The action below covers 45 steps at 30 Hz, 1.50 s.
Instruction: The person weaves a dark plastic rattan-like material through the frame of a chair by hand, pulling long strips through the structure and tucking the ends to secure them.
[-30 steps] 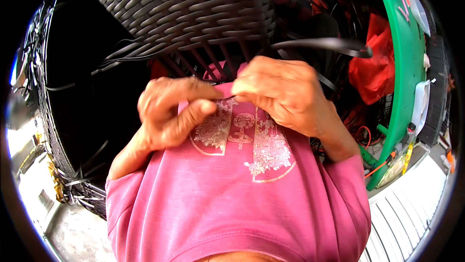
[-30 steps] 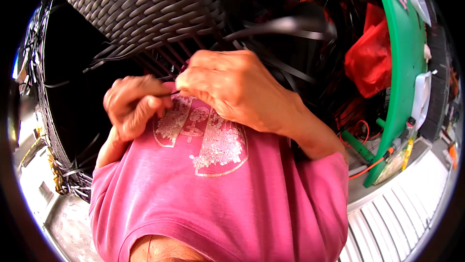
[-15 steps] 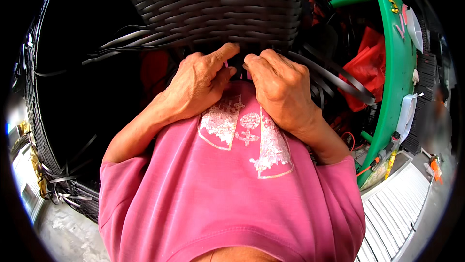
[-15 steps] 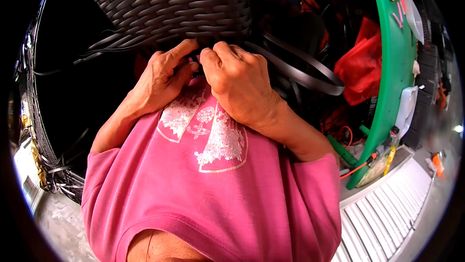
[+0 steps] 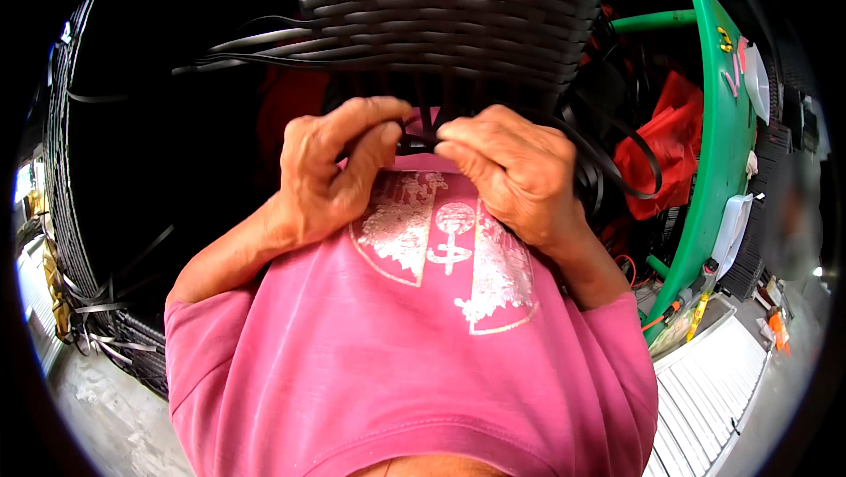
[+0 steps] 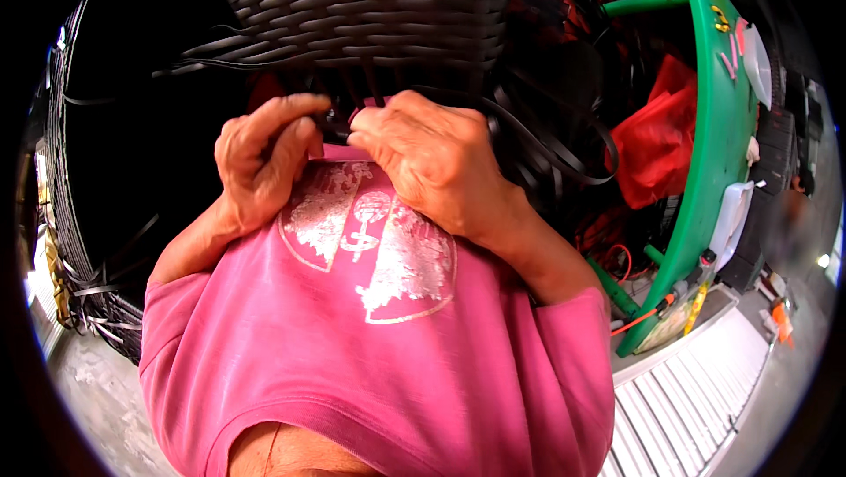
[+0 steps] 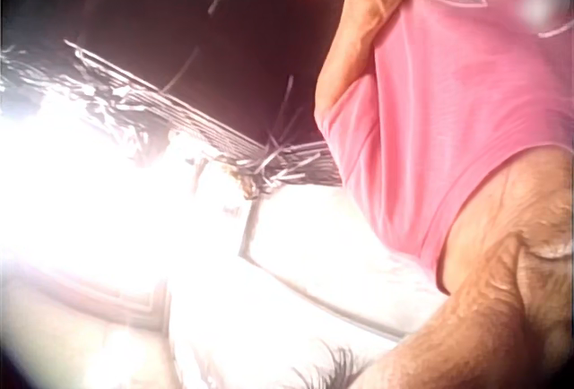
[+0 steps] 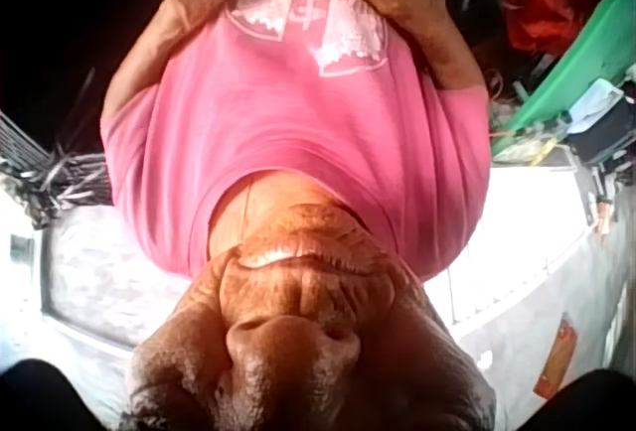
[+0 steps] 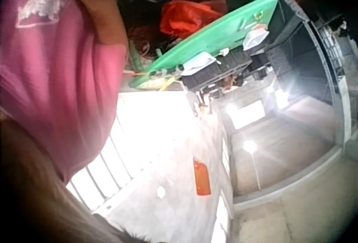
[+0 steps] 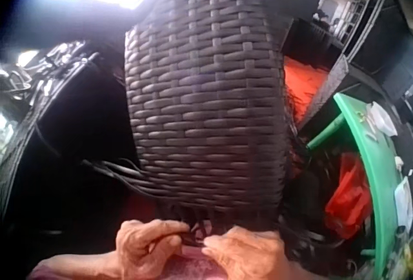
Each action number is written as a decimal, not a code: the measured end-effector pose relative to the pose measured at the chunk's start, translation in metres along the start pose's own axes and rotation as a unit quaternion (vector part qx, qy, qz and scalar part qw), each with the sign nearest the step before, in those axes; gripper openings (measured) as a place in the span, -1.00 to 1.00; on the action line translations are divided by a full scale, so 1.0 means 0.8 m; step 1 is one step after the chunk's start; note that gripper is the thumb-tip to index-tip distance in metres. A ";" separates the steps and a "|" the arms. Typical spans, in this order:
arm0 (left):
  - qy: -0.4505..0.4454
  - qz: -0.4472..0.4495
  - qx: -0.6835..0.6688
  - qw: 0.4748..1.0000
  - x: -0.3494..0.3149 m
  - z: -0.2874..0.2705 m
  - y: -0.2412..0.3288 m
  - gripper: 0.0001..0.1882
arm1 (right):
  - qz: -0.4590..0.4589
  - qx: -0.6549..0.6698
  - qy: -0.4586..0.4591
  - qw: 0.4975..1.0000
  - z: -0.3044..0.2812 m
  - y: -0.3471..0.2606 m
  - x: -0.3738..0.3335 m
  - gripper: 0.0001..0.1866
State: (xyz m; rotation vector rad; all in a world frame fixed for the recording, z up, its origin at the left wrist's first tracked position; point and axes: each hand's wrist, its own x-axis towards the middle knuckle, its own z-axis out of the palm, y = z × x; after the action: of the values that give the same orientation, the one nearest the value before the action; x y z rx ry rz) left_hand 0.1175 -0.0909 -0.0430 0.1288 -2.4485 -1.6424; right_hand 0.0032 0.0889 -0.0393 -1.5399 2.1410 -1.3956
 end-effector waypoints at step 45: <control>0.078 -0.105 -0.130 0.983 -0.025 0.000 -0.075 -0.73 | 0.139 -0.034 -0.036 0.989 0.071 0.002 0.054 -0.86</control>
State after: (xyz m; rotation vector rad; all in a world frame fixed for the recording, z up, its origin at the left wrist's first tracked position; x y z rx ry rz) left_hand 0.1348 -0.1107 -0.1007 0.4733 -2.1443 -1.9407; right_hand 0.0158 0.0211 -0.0561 -1.2328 2.2736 -1.1691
